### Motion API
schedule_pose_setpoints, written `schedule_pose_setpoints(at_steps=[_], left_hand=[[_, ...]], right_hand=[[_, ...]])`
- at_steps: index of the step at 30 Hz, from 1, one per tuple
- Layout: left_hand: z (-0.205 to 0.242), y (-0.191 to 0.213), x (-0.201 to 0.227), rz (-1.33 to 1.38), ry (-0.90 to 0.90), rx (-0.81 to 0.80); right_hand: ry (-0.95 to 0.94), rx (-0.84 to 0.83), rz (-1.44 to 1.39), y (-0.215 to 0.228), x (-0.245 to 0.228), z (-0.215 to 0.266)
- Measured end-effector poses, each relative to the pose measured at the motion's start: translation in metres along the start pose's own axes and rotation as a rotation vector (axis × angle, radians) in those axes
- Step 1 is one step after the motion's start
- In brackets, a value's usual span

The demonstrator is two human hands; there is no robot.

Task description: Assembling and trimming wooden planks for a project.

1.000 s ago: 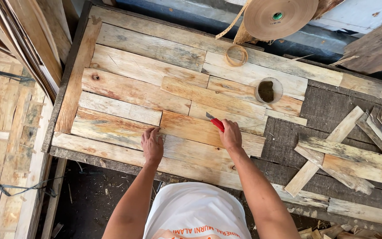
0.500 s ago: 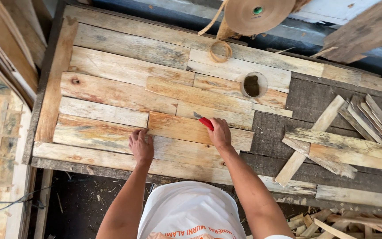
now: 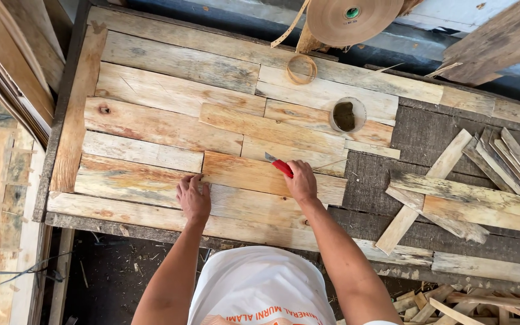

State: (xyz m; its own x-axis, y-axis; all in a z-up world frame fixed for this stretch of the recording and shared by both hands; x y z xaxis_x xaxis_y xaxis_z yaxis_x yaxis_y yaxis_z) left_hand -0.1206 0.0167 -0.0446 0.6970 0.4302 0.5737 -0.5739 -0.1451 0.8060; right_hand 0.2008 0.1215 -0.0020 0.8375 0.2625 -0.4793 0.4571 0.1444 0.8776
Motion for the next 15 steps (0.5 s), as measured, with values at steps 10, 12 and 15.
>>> schedule_pose_setpoints(at_steps=[10, 12, 15], left_hand=[[0.001, 0.008, 0.007, 0.013, 0.031, 0.006], [0.000, 0.008, 0.008, 0.007, 0.034, -0.004], [-0.001, 0.004, 0.003, -0.003, 0.017, 0.000]], right_hand=[[-0.119, -0.052, -0.117, -0.006, 0.003, -0.002], [-0.156, -0.040, -0.108, -0.008, 0.005, -0.002], [-0.222, -0.045, -0.083, -0.011, 0.007, -0.004]])
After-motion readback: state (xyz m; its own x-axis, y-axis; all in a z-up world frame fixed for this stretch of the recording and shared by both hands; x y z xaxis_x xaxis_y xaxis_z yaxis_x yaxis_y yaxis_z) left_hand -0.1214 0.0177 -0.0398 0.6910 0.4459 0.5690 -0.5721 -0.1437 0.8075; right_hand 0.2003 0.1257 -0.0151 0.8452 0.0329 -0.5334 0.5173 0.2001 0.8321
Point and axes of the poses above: each hand's wrist, its own z-axis away from the middle knuckle, its own y-axis out of the back of the hand, x = y × z, the point moved 4 cm from there along -z, towards the middle knuckle, and after that the axes turned 6 degrees about -x, right-handed, at the moved point
